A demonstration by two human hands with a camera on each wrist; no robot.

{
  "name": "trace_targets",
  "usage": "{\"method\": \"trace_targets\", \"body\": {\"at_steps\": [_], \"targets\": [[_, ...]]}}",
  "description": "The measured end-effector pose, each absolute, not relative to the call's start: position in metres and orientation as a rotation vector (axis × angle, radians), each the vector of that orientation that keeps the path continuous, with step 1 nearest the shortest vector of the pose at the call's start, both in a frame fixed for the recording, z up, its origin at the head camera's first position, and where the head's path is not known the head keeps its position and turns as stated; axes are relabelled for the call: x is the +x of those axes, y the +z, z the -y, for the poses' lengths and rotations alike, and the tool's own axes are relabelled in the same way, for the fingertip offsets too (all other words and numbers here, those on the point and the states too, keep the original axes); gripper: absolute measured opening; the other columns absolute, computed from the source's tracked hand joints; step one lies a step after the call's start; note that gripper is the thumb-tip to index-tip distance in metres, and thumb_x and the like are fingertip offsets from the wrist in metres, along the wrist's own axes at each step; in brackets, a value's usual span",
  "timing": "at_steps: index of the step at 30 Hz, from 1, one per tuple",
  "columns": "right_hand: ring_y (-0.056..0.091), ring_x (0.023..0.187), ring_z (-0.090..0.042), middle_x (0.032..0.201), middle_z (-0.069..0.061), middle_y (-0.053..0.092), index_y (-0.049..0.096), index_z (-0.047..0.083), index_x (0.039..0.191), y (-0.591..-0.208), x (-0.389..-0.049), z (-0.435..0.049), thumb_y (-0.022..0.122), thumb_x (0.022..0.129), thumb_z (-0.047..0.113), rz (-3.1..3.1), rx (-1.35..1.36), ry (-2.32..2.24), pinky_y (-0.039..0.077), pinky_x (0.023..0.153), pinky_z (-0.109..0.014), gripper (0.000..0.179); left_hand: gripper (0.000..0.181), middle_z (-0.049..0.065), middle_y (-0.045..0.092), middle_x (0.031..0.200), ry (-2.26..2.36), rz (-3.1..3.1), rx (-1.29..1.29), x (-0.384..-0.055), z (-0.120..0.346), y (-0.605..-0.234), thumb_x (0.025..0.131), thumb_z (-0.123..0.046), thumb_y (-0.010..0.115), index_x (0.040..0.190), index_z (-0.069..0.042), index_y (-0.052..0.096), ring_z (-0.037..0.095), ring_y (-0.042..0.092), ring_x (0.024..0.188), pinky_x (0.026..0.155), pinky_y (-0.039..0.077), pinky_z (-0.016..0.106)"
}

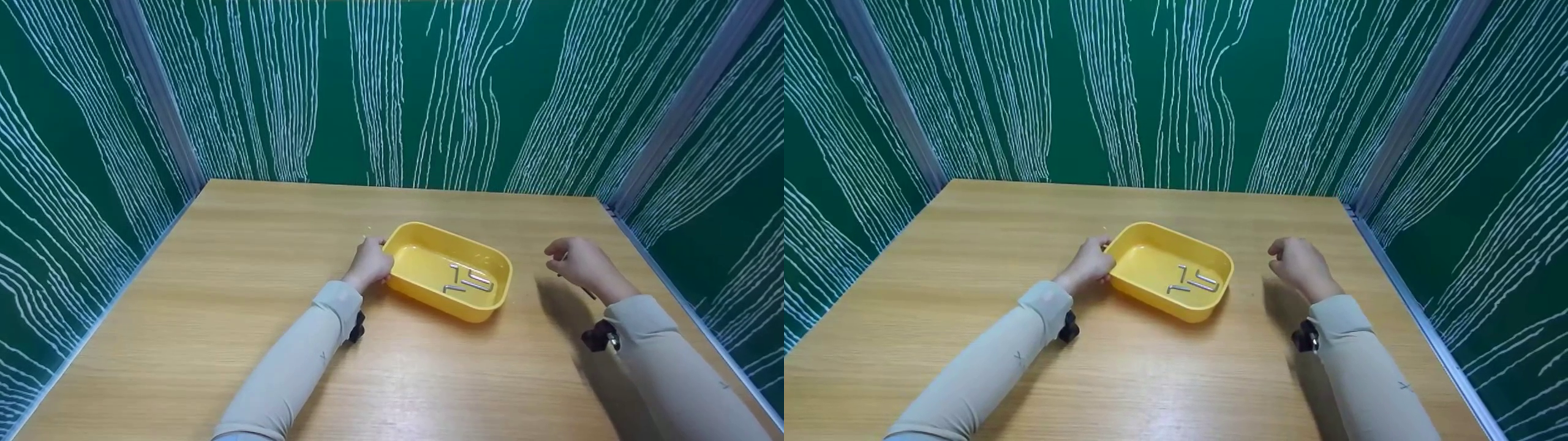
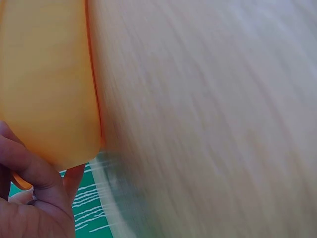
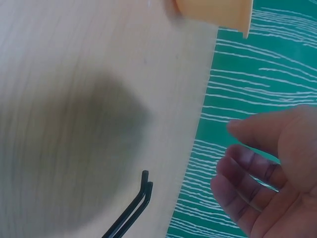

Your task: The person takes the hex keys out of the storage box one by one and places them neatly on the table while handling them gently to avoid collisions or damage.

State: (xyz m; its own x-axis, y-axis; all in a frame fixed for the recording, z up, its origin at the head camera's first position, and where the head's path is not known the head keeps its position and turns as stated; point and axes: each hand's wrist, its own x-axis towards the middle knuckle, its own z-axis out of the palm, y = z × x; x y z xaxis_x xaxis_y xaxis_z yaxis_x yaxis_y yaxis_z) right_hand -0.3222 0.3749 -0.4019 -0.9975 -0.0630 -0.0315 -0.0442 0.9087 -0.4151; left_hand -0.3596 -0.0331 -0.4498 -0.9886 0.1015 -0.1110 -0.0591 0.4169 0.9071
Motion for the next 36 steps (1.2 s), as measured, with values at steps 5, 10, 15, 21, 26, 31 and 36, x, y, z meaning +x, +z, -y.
{"method": "trace_targets", "body": {"at_steps": [5,10,15,21,26,31,36], "targets": [[0.067,0.101,-0.036,0.124,-0.028,0.066,0.067,-0.005,0.136,-0.400,-0.320,-0.371,0.070,0.104,0.019,-2.997,-0.070,-0.676,0.066,0.083,-0.043,0.040,0.049,0.007,0.059,0.076,1.616,-2.516,0.028,-0.360,0.033,-0.451,0.096,0.009,0.053,0.144,0.002,0.061,0.011,0.048,0.044,0.040,0.043,0.020],[0.067,0.104,-0.039,0.124,-0.029,0.067,0.069,-0.005,0.134,-0.397,-0.317,-0.369,0.072,0.103,0.023,-3.022,-0.121,-0.681,0.066,0.084,-0.046,0.041,0.052,0.006,0.058,0.073,1.615,-2.520,0.024,-0.359,0.033,-0.451,0.096,0.008,0.052,0.147,0.001,0.060,0.010,0.047,0.043,0.040,0.042,0.020],[0.067,0.107,-0.042,0.123,-0.031,0.068,0.070,-0.006,0.131,-0.394,-0.315,-0.366,0.074,0.101,0.022,-3.057,-0.196,-0.673,0.065,0.082,-0.048,0.041,0.053,0.005,0.057,0.070,1.609,-2.523,0.018,-0.360,0.032,-0.451,0.097,0.006,0.051,0.149,0.000,0.059,0.010,0.047,0.042,0.039,0.041,0.019],[0.065,0.114,-0.045,0.130,-0.031,0.068,0.069,-0.003,0.136,-0.390,-0.314,-0.362,0.074,0.102,0.025,-3.029,-0.167,-0.687,0.065,0.090,-0.055,0.045,0.051,0.006,0.059,0.074,1.597,-2.524,0.007,-0.361,0.031,-0.450,0.097,0.006,0.052,0.147,0.000,0.060,0.010,0.047,0.043,0.039,0.042,0.019],[0.062,0.123,-0.048,0.135,-0.031,0.068,0.068,-0.003,0.138,-0.389,-0.314,-0.356,0.074,0.101,0.025,-3.027,-0.192,-0.705,0.061,0.099,-0.062,0.046,0.050,0.007,0.059,0.077,1.576,-2.515,-0.015,-0.360,0.030,-0.449,0.098,0.006,0.053,0.147,-0.002,0.060,0.011,0.047,0.044,0.040,0.043,0.020],[0.061,0.126,-0.050,0.138,-0.030,0.067,0.067,-0.001,0.139,-0.386,-0.314,-0.348,0.075,0.101,0.027,-3.022,-0.231,-0.693,0.060,0.102,-0.064,0.047,0.052,0.007,0.058,0.076,1.572,-2.523,-0.008,-0.358,0.030,-0.447,0.098,0.007,0.052,0.148,-0.002,0.059,0.012,0.047,0.045,0.041,0.043,0.020],[0.058,0.132,-0.052,0.142,-0.029,0.065,0.067,0.001,0.141,-0.382,-0.314,-0.338,0.077,0.101,0.025,-3.005,-0.277,-0.694,0.054,0.108,-0.069,0.047,0.051,0.007,0.057,0.075,1.585,-2.522,0.005,-0.359,0.031,-0.447,0.098,0.007,0.051,0.148,0.000,0.059,0.012,0.047,0.044,0.041,0.043,0.021]]}}
